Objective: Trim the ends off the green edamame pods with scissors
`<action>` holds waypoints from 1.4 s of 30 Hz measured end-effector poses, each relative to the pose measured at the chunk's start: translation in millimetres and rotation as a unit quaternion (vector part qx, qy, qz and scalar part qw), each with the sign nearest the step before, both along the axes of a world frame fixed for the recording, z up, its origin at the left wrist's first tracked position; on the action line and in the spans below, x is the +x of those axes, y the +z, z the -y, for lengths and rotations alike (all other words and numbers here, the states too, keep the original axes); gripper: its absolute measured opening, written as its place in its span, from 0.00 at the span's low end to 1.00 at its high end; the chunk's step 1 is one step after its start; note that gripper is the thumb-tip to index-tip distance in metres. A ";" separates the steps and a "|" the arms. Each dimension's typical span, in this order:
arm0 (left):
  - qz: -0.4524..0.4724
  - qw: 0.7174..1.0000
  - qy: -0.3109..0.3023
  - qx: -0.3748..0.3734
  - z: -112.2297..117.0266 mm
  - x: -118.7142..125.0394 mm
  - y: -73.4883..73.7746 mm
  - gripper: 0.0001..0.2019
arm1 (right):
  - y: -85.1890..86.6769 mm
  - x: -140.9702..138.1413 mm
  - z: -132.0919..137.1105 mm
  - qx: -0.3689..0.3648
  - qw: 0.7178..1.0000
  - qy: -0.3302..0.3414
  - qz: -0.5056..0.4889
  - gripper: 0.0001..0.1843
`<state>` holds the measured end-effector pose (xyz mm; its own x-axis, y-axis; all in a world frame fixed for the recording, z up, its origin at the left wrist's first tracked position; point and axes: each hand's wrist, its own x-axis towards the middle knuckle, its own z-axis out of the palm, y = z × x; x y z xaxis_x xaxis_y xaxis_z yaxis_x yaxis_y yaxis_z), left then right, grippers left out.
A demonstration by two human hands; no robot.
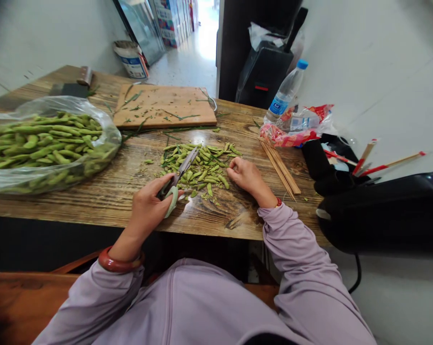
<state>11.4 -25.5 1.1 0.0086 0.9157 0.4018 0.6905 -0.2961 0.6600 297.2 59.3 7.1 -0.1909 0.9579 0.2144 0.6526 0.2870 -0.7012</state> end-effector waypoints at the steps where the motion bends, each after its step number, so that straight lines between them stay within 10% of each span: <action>1: 0.001 1.000 -0.001 0.002 0.1 0.0 -0.2 0.20 | 1.5 0.5 -0.9 -0.013 0.998 -0.016 -0.061 0.07; 9: 0.006 1.000 -0.012 0.019 0.3 0.2 -1.7 0.20 | 21.6 19.6 -4.9 -0.160 0.869 0.002 -0.468 0.19; 17: 0.000 1.000 -0.011 -0.001 0.6 1.1 -1.6 0.20 | 13.5 4.5 -33.5 -0.157 0.923 -0.018 -0.351 0.20; 22: -0.008 1.000 -0.016 0.005 1.2 0.1 -2.7 0.20 | 13.8 -3.2 -69.9 -0.009 0.995 -0.048 -0.088 0.13; 31: -0.018 1.000 -0.022 0.009 1.7 -1.4 -3.7 0.20 | 6.5 -4.0 -76.3 0.030 0.953 -0.006 0.302 0.18; 36: -0.018 1.000 -0.011 0.007 1.2 -1.1 -2.4 0.20 | 3.3 -1.7 -71.7 0.070 0.968 -0.031 0.238 0.13; 42: -0.009 1.000 -0.006 -0.002 0.9 -1.3 -2.0 0.20 | 9.1 3.9 -79.8 0.026 0.990 -0.105 -0.085 0.08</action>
